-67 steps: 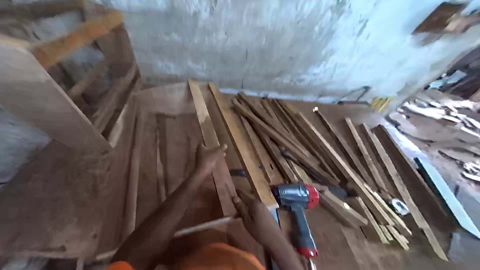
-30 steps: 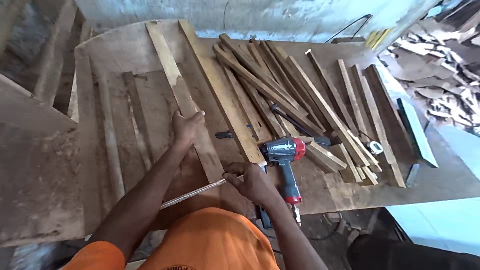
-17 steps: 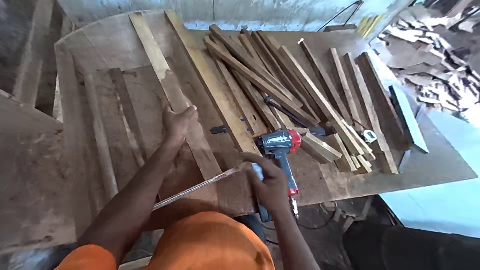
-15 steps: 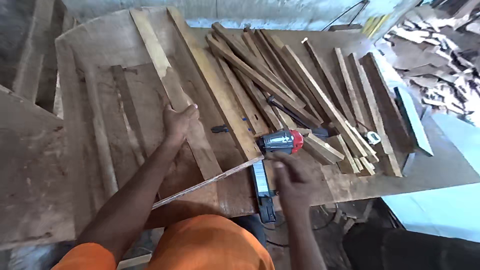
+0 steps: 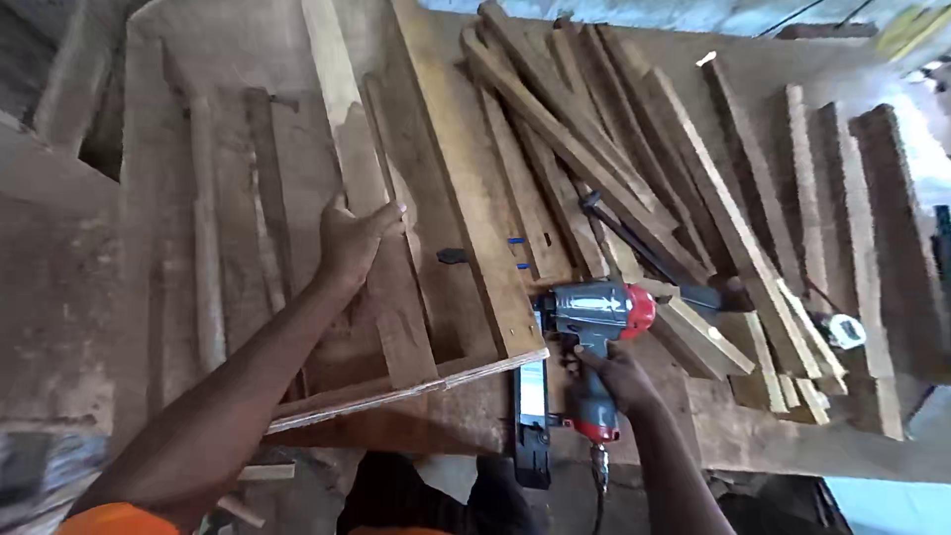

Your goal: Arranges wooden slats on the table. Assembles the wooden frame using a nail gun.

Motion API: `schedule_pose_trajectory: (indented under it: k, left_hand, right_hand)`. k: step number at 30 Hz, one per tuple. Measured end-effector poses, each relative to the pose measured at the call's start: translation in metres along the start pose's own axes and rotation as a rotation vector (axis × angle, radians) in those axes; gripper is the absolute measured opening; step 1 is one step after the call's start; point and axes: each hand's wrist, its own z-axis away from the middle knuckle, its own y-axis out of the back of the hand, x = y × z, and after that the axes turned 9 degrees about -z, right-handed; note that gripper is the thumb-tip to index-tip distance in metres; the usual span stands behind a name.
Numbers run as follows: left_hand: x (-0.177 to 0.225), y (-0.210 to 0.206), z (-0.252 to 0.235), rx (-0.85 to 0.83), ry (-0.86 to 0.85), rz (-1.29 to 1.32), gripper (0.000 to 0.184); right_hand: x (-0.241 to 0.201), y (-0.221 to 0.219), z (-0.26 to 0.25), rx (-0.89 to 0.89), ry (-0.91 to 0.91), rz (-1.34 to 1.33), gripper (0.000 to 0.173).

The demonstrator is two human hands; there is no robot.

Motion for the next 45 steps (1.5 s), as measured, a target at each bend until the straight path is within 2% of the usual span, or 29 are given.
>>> schedule_pose_trajectory:
  k: [2, 4, 7, 10, 12, 14, 16, 17, 21, 26, 34, 38, 43, 45]
  left_hand:
    - [-0.003, 0.001, 0.001, -0.005, -0.005, -0.013, 0.057]
    - [-0.002, 0.001, 0.003, -0.007, -0.016, 0.009, 0.058]
    - [-0.002, 0.002, 0.002, -0.023, -0.031, 0.066, 0.063]
    - [-0.006, 0.002, -0.002, -0.027, -0.043, 0.041, 0.071]
    - [-0.007, 0.003, -0.003, -0.026, -0.042, 0.014, 0.073]
    - [-0.008, 0.004, -0.003, -0.023, -0.048, 0.004, 0.071]
    - [-0.009, 0.004, -0.004, -0.037, -0.073, -0.006, 0.070]
    - [-0.010, 0.004, -0.005, -0.038, -0.084, 0.004, 0.069]
    - [-0.012, 0.004, -0.006, -0.031, -0.091, -0.015, 0.065]
    - [-0.009, 0.005, -0.005, -0.021, -0.079, -0.081, 0.069]
    - [-0.014, 0.003, -0.009, -0.016, -0.120, -0.010, 0.065]
    - [-0.013, 0.004, -0.008, -0.018, -0.087, -0.048, 0.065]
    - [-0.011, 0.004, -0.006, -0.035, -0.096, 0.008, 0.065]
    - [-0.010, 0.003, -0.007, -0.032, -0.075, -0.006, 0.064]
  right_hand:
    - [-0.001, -0.005, 0.003, -0.004, 0.007, -0.120, 0.018]
    - [-0.004, -0.014, 0.028, 0.102, 0.042, -0.105, 0.021]
    - [0.005, -0.027, 0.091, 0.271, 0.093, -0.208, 0.034]
    - [0.037, -0.038, 0.172, 0.313, 0.271, -0.514, 0.036]
    - [0.058, -0.050, 0.223, 0.186, 0.425, -0.768, 0.025]
    - [0.073, -0.067, 0.262, -0.050, 0.475, -0.926, 0.017]
    - [0.079, -0.094, 0.287, -0.245, 0.515, -0.951, 0.022]
    - [0.081, -0.111, 0.293, -0.276, 0.548, -0.964, 0.024]
    - [0.092, -0.177, 0.308, -0.264, 0.545, -1.055, 0.021]
    - [0.118, -0.222, 0.311, -0.237, 0.468, -1.073, 0.010]
    - [0.121, -0.246, 0.299, -0.264, 0.475, -1.121, 0.011]
    - [0.114, -0.249, 0.296, -0.270, 0.498, -1.100, 0.021]
    - [0.108, -0.254, 0.298, -0.204, 0.456, -1.046, 0.008]
    - [0.107, -0.256, 0.298, -0.195, 0.454, -1.037, 0.008]
